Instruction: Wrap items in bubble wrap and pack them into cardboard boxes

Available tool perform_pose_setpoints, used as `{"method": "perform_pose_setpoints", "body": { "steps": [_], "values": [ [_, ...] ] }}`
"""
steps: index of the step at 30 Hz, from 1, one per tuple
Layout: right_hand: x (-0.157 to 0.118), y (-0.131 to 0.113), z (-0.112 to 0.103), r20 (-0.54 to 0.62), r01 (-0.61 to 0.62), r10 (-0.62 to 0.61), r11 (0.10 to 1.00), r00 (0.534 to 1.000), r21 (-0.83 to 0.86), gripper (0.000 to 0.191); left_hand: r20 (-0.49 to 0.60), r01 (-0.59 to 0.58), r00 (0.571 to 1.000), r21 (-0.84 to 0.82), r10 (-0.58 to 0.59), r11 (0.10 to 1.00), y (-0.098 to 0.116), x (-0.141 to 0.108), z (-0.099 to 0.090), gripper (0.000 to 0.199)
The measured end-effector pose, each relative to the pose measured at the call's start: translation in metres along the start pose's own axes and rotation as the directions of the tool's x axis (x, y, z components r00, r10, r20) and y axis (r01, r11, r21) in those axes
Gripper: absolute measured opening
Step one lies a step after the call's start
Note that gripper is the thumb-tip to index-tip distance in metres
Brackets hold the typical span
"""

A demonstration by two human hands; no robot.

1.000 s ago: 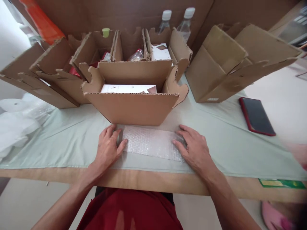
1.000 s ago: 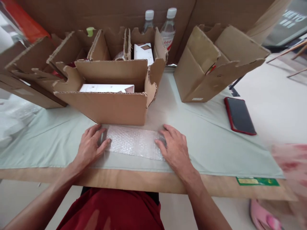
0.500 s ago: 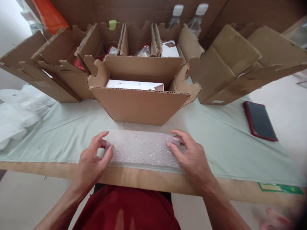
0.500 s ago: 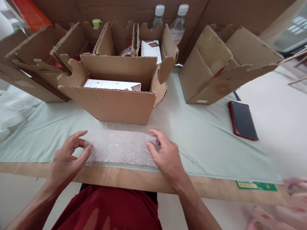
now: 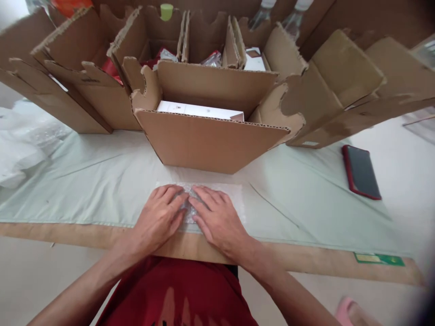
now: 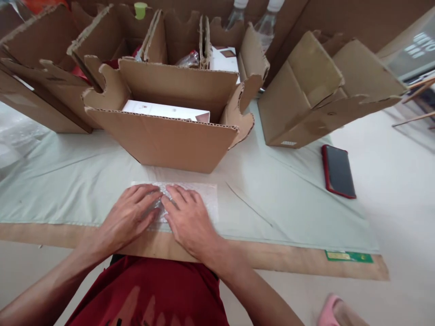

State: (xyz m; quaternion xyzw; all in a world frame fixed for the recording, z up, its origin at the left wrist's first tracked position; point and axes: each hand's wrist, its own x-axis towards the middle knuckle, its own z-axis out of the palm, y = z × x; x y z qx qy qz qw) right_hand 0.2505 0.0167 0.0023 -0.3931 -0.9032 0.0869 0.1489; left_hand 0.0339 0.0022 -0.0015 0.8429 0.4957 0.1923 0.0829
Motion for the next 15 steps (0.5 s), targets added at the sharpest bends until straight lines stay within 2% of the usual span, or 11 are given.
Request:
{"method": "perform_pose_setpoints", "body": {
  "steps": [1, 3, 5, 7, 9, 12, 15],
  "values": [
    [-0.001, 0.002, 0.005, 0.042, 0.005, -0.004, 1.0, 0.999, -0.013, 0.037, 0.021, 0.002, 1.0, 0.007, -0.002, 1.0, -0.003, 0.0, 0.005, 0.028],
    [-0.019, 0.019, 0.01, 0.044, -0.052, 0.055, 0.996, 0.998, -0.067, 0.04, 0.025, -0.001, 1.0, 0.003, 0.001, 1.0, -0.01, -0.003, 0.011, 0.026],
    [-0.05, 0.044, 0.005, -0.04, -0.174, 0.17, 0.976, 0.985, -0.132, 0.04, 0.015, -0.016, 1.0, -0.021, 0.016, 1.0, -0.015, -0.005, 0.014, 0.025],
    [-0.08, 0.066, -0.009, -0.161, -0.293, 0.267, 0.941, 0.95, -0.167, 0.036, 0.018, -0.028, 0.999, -0.055, 0.029, 0.998, -0.016, -0.005, 0.012, 0.024],
    [-0.094, 0.078, -0.024, -0.264, -0.35, 0.301, 0.923, 0.916, -0.159, 0.032, 0.033, -0.035, 0.999, -0.091, 0.038, 0.995, -0.016, -0.003, 0.007, 0.024],
    [-0.08, 0.077, -0.031, -0.315, -0.319, 0.27, 0.94, 0.91, -0.118, 0.029, -0.006, -0.018, 1.0, -0.085, 0.017, 0.996, -0.017, -0.004, -0.005, 0.026],
    [-0.047, 0.072, -0.017, -0.258, -0.285, 0.247, 0.951, 0.934, -0.121, 0.034, -0.125, 0.112, 0.986, 0.03, -0.107, 0.993, -0.025, -0.013, -0.011, 0.027]
  ]
}}
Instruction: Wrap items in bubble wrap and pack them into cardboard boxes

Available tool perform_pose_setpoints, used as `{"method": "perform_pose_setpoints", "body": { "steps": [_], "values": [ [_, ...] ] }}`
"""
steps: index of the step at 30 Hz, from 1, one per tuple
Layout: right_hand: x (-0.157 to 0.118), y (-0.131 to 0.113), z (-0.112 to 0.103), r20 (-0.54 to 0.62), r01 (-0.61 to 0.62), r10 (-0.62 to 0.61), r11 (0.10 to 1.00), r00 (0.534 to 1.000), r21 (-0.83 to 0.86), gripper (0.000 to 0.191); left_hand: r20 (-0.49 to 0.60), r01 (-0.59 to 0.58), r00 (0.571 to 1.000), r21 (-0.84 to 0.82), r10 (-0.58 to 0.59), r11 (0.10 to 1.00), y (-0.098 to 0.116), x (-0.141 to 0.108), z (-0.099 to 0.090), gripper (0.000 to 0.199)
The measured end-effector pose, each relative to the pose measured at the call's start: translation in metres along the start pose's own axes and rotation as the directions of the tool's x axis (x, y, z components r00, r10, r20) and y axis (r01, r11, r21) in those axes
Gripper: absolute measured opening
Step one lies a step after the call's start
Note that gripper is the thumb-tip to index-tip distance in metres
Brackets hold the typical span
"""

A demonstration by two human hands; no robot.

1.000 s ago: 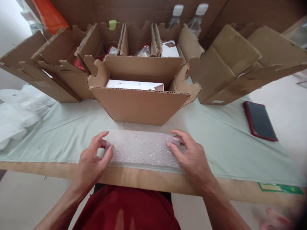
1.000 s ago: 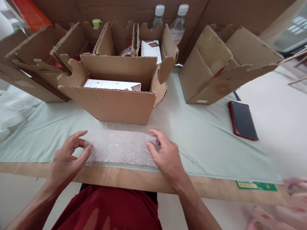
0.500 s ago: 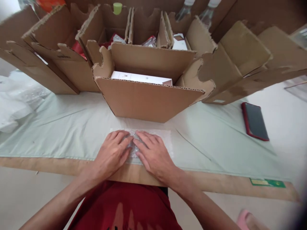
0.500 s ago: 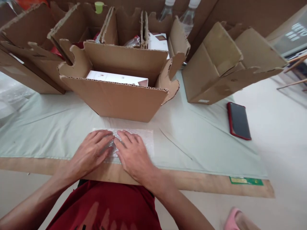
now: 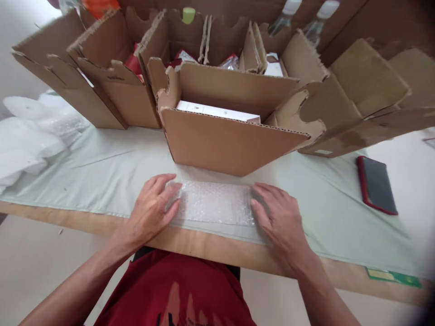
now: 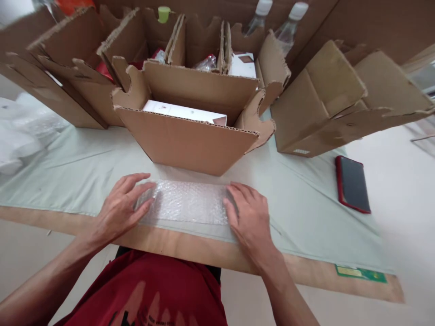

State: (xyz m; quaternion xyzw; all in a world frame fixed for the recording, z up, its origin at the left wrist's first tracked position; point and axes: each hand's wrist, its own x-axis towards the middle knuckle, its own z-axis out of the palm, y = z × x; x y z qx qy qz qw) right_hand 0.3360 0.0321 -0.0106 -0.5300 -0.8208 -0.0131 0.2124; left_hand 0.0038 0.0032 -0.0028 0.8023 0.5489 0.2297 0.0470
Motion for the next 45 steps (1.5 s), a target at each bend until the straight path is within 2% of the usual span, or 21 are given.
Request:
{"method": "perform_pose_setpoints", "body": {
  "steps": [3, 6, 8, 10, 12, 14, 16, 18, 21, 23, 25, 27, 29, 31, 33, 35, 37, 39, 41, 43, 45],
  "values": [
    [0.015, -0.007, 0.022, 0.04, -0.024, 0.025, 1.0, 0.999, -0.009, 0.038, -0.049, 0.12, 0.992, 0.104, -0.116, 0.987, -0.014, -0.009, 0.005, 0.031],
    [0.013, -0.006, 0.027, 0.011, -0.065, 0.064, 0.991, 0.998, 0.118, 0.026, -0.06, 0.149, 0.988, 0.049, -0.146, 0.988, -0.019, -0.011, 0.016, 0.022],
    [0.007, -0.004, 0.019, 0.02, -0.116, 0.114, 0.965, 0.993, 0.235, 0.02, -0.06, 0.169, 0.983, -0.059, -0.172, 0.984, -0.017, -0.009, 0.019, 0.014],
    [0.001, -0.005, 0.006, 0.069, -0.21, 0.198, 0.914, 0.978, 0.346, 0.015, -0.014, 0.229, 0.972, -0.192, -0.236, 0.954, -0.012, -0.004, 0.016, 0.014],
    [0.001, -0.008, -0.006, 0.099, -0.287, 0.272, 0.849, 0.957, 0.444, 0.013, 0.073, 0.298, 0.954, -0.319, -0.291, 0.9, -0.009, 0.001, 0.008, 0.021],
    [0.005, -0.011, -0.015, 0.096, -0.302, 0.296, 0.801, 0.95, 0.517, 0.018, 0.157, 0.333, 0.943, -0.394, -0.295, 0.857, -0.007, 0.007, 0.001, 0.038],
    [0.011, -0.014, -0.019, 0.096, -0.287, 0.282, 0.78, 0.955, 0.557, 0.02, 0.205, 0.323, 0.944, -0.404, -0.259, 0.856, -0.007, 0.012, -0.002, 0.055],
    [0.016, -0.017, -0.022, 0.108, -0.27, 0.255, 0.775, 0.961, 0.571, 0.021, 0.248, 0.32, 0.939, -0.371, -0.239, 0.872, -0.007, 0.016, 0.0, 0.063],
    [0.015, -0.018, -0.031, 0.102, -0.241, 0.223, 0.79, 0.969, 0.564, 0.023, 0.261, 0.344, 0.929, -0.352, -0.261, 0.871, -0.003, 0.019, 0.0, 0.053],
    [0.013, -0.018, -0.042, 0.064, -0.193, 0.191, 0.803, 0.98, 0.564, 0.021, 0.177, 0.298, 0.952, -0.376, -0.248, 0.877, 0.003, 0.02, -0.009, 0.032],
    [0.011, -0.019, -0.055, -0.011, -0.101, 0.132, 0.806, 0.991, 0.583, 0.02, -0.007, 0.167, 0.983, -0.369, -0.183, 0.914, 0.011, 0.02, -0.024, 0.015],
    [0.011, -0.021, -0.065, -0.107, 0.021, 0.054, 0.8, 0.993, 0.6, 0.022, -0.214, -0.003, 0.975, -0.294, -0.063, 0.956, 0.016, 0.019, -0.038, 0.016],
    [0.009, -0.02, -0.065, -0.159, 0.124, -0.041, 0.82, 0.986, 0.559, 0.025, -0.319, -0.135, 0.945, -0.189, 0.069, 0.973, 0.014, 0.014, -0.043, 0.021],
    [0.003, -0.016, -0.056, -0.127, 0.196, -0.154, 0.867, 0.98, 0.459, 0.028, -0.248, -0.202, 0.953, -0.1, 0.172, 0.974, 0.006, 0.005, -0.039, 0.025],
    [-0.007, -0.009, -0.044, -0.042, 0.238, -0.239, 0.903, 0.97, 0.357, 0.031, -0.087, -0.219, 0.973, -0.066, 0.213, 0.973, -0.006, -0.008, -0.03, 0.028],
    [-0.016, -0.001, -0.036, 0.008, 0.237, -0.252, 0.919, 0.968, 0.315, 0.03, 0.025, -0.188, 0.981, -0.095, 0.192, 0.977, -0.014, -0.019, -0.024, 0.033],
    [-0.019, 0.0, -0.034, 0.015, 0.189, -0.203, 0.934, 0.979, 0.303, 0.025, 0.024, -0.126, 0.991, -0.145, 0.131, 0.981, -0.013, -0.022, -0.024, 0.038],
    [-0.012, -0.01, -0.033, -0.002, 0.155, -0.161, 0.944, 0.987, 0.293, 0.025, -0.03, -0.103, 0.995, -0.171, 0.1, 0.98, -0.005, -0.017, -0.026, 0.038],
    [0.002, -0.031, -0.028, -0.006, 0.181, -0.188, 0.935, 0.982, 0.305, 0.03, -0.043, -0.133, 0.991, -0.181, 0.127, 0.975, 0.005, -0.008, -0.024, 0.034],
    [0.014, -0.054, -0.016, 0.065, 0.248, -0.285, 0.909, 0.956, 0.334, 0.03, 0.02, -0.168, 0.984, -0.181, 0.175, 0.969, 0.012, -0.002, -0.017, 0.028],
    [0.016, -0.065, -0.003, 0.195, 0.291, -0.375, 0.888, 0.906, 0.356, 0.03, 0.093, -0.174, 0.977, -0.181, 0.193, 0.968, 0.013, 0.0, -0.006, 0.023]
  ]
}}
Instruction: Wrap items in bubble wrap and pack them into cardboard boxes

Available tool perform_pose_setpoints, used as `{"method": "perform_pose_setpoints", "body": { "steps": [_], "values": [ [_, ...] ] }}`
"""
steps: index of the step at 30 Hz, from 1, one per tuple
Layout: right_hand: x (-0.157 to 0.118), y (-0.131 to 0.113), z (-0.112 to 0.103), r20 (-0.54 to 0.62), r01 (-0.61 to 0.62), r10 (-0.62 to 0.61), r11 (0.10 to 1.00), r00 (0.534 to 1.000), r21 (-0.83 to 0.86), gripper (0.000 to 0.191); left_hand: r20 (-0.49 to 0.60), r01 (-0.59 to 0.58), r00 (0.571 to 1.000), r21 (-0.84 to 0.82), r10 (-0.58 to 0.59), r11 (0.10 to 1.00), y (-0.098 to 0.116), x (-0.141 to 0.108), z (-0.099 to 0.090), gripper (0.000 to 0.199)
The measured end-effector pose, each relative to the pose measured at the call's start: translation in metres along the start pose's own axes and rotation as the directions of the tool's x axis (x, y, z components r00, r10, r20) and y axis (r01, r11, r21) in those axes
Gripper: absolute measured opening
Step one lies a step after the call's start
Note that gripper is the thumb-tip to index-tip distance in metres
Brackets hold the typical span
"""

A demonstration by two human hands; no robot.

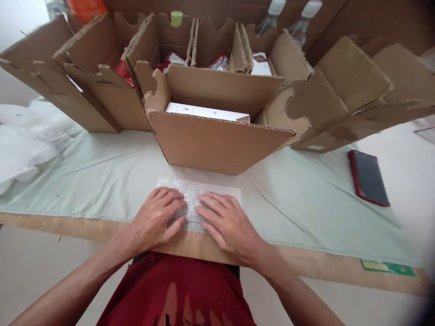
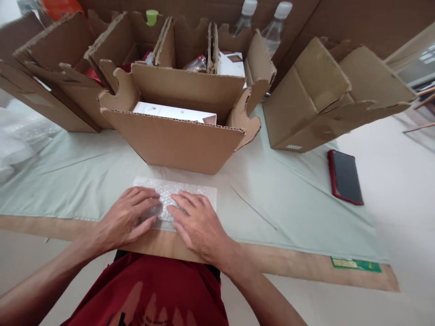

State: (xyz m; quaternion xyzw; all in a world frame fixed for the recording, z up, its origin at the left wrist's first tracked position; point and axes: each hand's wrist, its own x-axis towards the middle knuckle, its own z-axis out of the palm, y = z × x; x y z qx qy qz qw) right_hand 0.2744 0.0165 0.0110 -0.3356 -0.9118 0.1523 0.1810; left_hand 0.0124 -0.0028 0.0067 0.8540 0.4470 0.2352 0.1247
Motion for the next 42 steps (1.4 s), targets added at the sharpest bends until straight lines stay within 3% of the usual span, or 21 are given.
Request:
{"method": "perform_pose_setpoints", "body": {
  "steps": [2, 3, 6, 8, 10, 13, 15, 18, 22, 25, 27, 29, 31, 33, 35, 37, 39, 42],
  "values": [
    [-0.012, 0.006, 0.008, 0.082, -0.021, 0.021, 1.0, 0.996, 0.001, 0.031, 0.034, 0.017, 0.999, -0.017, -0.017, 1.0, -0.005, -0.002, 0.009, 0.023],
    [-0.024, 0.012, 0.008, 0.064, -0.063, 0.063, 0.998, 0.996, -0.003, 0.032, 0.038, 0.024, 0.999, -0.029, -0.023, 0.999, -0.008, -0.004, 0.012, 0.024],
    [-0.064, 0.033, -0.007, -0.131, -0.239, 0.234, 0.971, 0.963, -0.027, 0.026, 0.037, 0.019, 0.999, -0.053, -0.017, 0.998, -0.011, -0.007, 0.016, 0.024],
    [-0.075, 0.04, -0.021, -0.233, -0.313, 0.296, 0.949, 0.926, -0.04, 0.023, -0.006, 0.016, 1.0, -0.065, -0.016, 0.998, -0.01, -0.008, 0.014, 0.02],
    [-0.069, 0.043, -0.028, -0.257, -0.326, 0.302, 0.944, 0.918, -0.056, 0.024, -0.112, 0.056, 0.992, -0.035, -0.06, 0.998, -0.009, -0.01, 0.009, 0.018],
    [-0.04, 0.047, -0.017, -0.215, -0.309, 0.281, 0.944, 0.935, -0.112, 0.034, -0.279, 0.236, 0.94, 0.122, -0.195, 0.964, -0.012, -0.02, 0.0, 0.018],
    [-0.023, 0.052, -0.002, -0.181, -0.316, 0.287, 0.936, 0.941, -0.155, 0.04, -0.294, 0.359, 0.912, 0.229, -0.287, 0.905, -0.014, -0.027, -0.003, 0.02],
    [-0.012, 0.055, 0.014, -0.17, -0.333, 0.31, 0.934, 0.936, -0.132, 0.029, -0.241, 0.45, 0.888, 0.27, -0.393, 0.852, -0.013, -0.033, 0.003, 0.022],
    [-0.02, 0.039, 0.008, -0.188, -0.377, 0.378, 0.925, 0.906, 0.04, 0.022, -0.198, 0.505, 0.855, 0.101, -0.48, 0.857, -0.006, -0.026, 0.009, 0.007],
    [-0.024, 0.009, -0.001, -0.116, -0.491, 0.539, 0.823, 0.834, 0.286, 0.018, -0.149, 0.579, 0.796, -0.096, -0.587, 0.81, -0.008, -0.02, -0.009, 0.009],
    [-0.021, -0.014, 0.001, -0.031, -0.522, 0.602, 0.716, 0.798, 0.463, 0.039, -0.15, 0.62, 0.758, -0.14, -0.635, 0.772, -0.02, -0.016, -0.027, 0.014],
    [-0.013, -0.036, 0.011, 0.084, -0.514, 0.59, 0.614, 0.803, 0.598, 0.062, -0.186, 0.634, 0.745, -0.099, -0.64, 0.767, -0.039, -0.009, -0.042, 0.027],
    [-0.003, -0.055, 0.024, 0.212, -0.52, 0.532, 0.537, 0.82, 0.664, 0.071, -0.209, 0.638, 0.75, -0.025, -0.628, 0.77, -0.061, -0.003, -0.047, 0.041],
    [0.007, -0.066, 0.035, 0.298, -0.537, 0.476, 0.514, 0.828, 0.669, 0.067, -0.244, 0.626, 0.763, 0.049, -0.599, 0.778, -0.076, -0.002, -0.044, 0.051],
    [0.013, -0.07, 0.041, 0.344, -0.555, 0.452, 0.511, 0.823, 0.656, 0.061, -0.29, 0.556, 0.809, 0.094, -0.512, 0.826, -0.077, -0.01, -0.04, 0.054],
    [0.016, -0.069, 0.041, 0.379, -0.579, 0.456, 0.472, 0.806, 0.665, 0.057, -0.281, 0.412, 0.883, 0.083, -0.376, 0.907, -0.062, -0.03, -0.038, 0.049],
    [0.017, -0.066, 0.038, 0.438, -0.608, 0.449, 0.373, 0.779, 0.7, 0.054, -0.196, 0.269, 0.945, 0.006, -0.263, 0.963, -0.036, -0.056, -0.038, 0.053],
    [0.015, -0.064, 0.036, 0.563, -0.651, 0.378, 0.162, 0.735, 0.741, 0.047, -0.049, 0.185, 0.981, -0.088, -0.19, 0.979, 0.003, -0.09, -0.033, 0.069]
  ]
}}
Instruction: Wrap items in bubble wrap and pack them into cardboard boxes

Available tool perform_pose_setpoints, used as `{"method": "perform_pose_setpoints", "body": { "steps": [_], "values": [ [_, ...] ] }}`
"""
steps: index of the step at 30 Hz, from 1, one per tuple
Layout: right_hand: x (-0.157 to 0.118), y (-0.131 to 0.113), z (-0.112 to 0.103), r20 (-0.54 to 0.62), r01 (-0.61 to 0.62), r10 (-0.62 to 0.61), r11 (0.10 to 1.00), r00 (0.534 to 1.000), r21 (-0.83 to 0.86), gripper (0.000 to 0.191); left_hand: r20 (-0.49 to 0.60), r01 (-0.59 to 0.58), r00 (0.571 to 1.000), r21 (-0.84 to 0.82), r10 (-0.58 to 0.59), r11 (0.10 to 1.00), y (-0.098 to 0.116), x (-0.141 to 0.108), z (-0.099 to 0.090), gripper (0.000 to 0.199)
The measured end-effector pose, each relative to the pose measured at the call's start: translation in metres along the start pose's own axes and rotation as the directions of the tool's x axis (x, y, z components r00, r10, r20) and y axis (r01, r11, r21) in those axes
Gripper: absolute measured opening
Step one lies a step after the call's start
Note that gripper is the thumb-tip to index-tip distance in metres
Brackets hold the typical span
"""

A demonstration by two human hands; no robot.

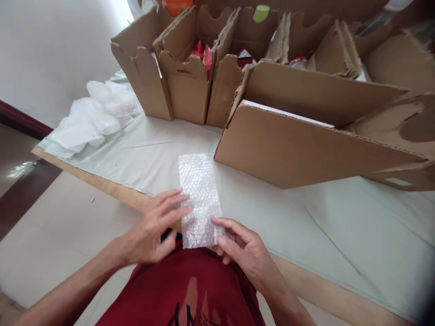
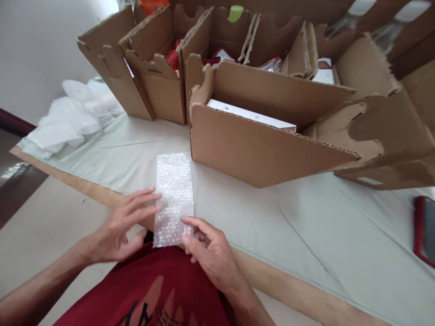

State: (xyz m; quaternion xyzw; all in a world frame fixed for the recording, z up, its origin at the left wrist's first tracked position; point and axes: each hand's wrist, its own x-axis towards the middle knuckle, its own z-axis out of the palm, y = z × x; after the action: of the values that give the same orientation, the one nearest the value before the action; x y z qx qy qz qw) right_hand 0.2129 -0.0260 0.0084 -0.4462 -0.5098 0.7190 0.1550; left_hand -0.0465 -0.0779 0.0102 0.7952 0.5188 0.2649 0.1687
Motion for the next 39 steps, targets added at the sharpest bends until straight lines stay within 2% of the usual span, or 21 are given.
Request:
{"method": "perform_pose_setpoints", "body": {
  "steps": [3, 7, 8, 10, 13, 15, 16, 17, 19, 20, 22, 24, 26, 29, 33, 37, 39],
  "values": [
    [-0.002, 0.0, 0.002, 0.002, -0.038, 0.038, 0.984, 0.999, 0.176, 0.046, 0.013, -0.034, 0.999, 0.034, 0.033, 0.999, 0.014, -0.018, 0.016, 0.076],
    [-0.002, -0.004, 0.005, -0.025, -0.035, 0.047, 0.937, 0.999, 0.348, 0.044, -0.144, -0.038, 0.989, -0.001, 0.038, 0.999, 0.011, -0.013, 0.034, 0.058],
    [-0.001, -0.005, 0.005, -0.015, -0.03, 0.039, 0.928, 0.999, 0.37, 0.042, -0.187, -0.01, 0.982, -0.04, 0.003, 0.999, 0.01, -0.01, 0.035, 0.049],
    [0.002, -0.006, 0.006, -0.011, 0.014, -0.011, 0.923, 1.0, 0.385, 0.041, -0.244, 0.114, 0.959, -0.127, -0.143, 0.985, 0.009, -0.003, 0.034, 0.032],
    [0.006, -0.004, 0.007, -0.093, 0.199, -0.18, 0.941, 0.979, 0.273, 0.052, -0.274, 0.33, 0.888, -0.179, -0.369, 0.927, 0.007, 0.004, 0.033, 0.028],
    [0.009, -0.002, 0.008, -0.177, 0.347, -0.339, 0.938, 0.924, 0.014, 0.054, -0.312, 0.383, 0.86, -0.126, -0.403, 0.915, 0.006, 0.007, 0.035, 0.04],
    [0.01, -0.001, 0.008, -0.189, 0.412, -0.44, 0.895, 0.878, -0.17, 0.051, -0.331, 0.387, 0.857, -0.091, -0.395, 0.917, 0.005, 0.008, 0.036, 0.046],
    [0.013, -0.001, 0.007, -0.159, 0.462, -0.541, 0.811, 0.826, -0.359, 0.046, -0.342, 0.386, 0.859, -0.057, -0.381, 0.921, 0.004, 0.009, 0.038, 0.05],
    [0.02, -0.002, 0.005, 0.006, 0.531, -0.694, 0.546, 0.72, -0.648, 0.041, -0.35, 0.381, 0.864, -0.015, -0.361, 0.925, 0.003, 0.009, 0.04, 0.053],
    [0.025, -0.003, 0.004, 0.107, 0.544, -0.72, 0.409, 0.686, -0.733, 0.04, -0.351, 0.378, 0.866, -0.003, -0.355, 0.926, 0.003, 0.009, 0.041, 0.054],
    [0.037, -0.006, 0.002, 0.26, 0.536, -0.702, 0.202, 0.663, -0.82, 0.038, -0.356, 0.376, 0.868, 0.017, -0.346, 0.927, 0.004, 0.009, 0.041, 0.055],
    [0.048, -0.008, 0.001, 0.329, 0.506, -0.661, 0.089, 0.674, -0.858, 0.033, -0.366, 0.365, 0.87, 0.025, -0.331, 0.931, 0.005, 0.008, 0.039, 0.056],
    [0.054, -0.009, 0.001, 0.359, 0.494, -0.649, 0.031, 0.671, -0.869, 0.029, -0.381, 0.35, 0.869, 0.019, -0.317, 0.937, 0.007, 0.007, 0.038, 0.056],
    [0.056, -0.01, 0.001, 0.408, 0.529, -0.645, -0.006, 0.647, -0.849, 0.028, -0.392, 0.336, 0.868, 0.015, -0.304, 0.942, 0.007, 0.007, 0.038, 0.054],
    [0.054, -0.009, 0.002, 0.443, 0.553, -0.623, -0.021, 0.644, -0.833, 0.03, -0.378, 0.338, 0.878, 0.055, -0.294, 0.939, 0.003, 0.006, 0.038, 0.055],
    [0.057, -0.012, 0.001, 0.44, 0.549, -0.633, -0.029, 0.636, -0.835, 0.028, -0.396, 0.336, 0.869, 0.033, -0.297, 0.941, 0.003, 0.002, 0.032, 0.06],
    [0.059, -0.018, 0.001, 0.435, 0.572, -0.65, -0.002, 0.623, -0.821, 0.027, -0.379, 0.276, 0.893, 0.042, -0.24, 0.96, 0.005, -0.002, 0.027, 0.06]
  ]
}}
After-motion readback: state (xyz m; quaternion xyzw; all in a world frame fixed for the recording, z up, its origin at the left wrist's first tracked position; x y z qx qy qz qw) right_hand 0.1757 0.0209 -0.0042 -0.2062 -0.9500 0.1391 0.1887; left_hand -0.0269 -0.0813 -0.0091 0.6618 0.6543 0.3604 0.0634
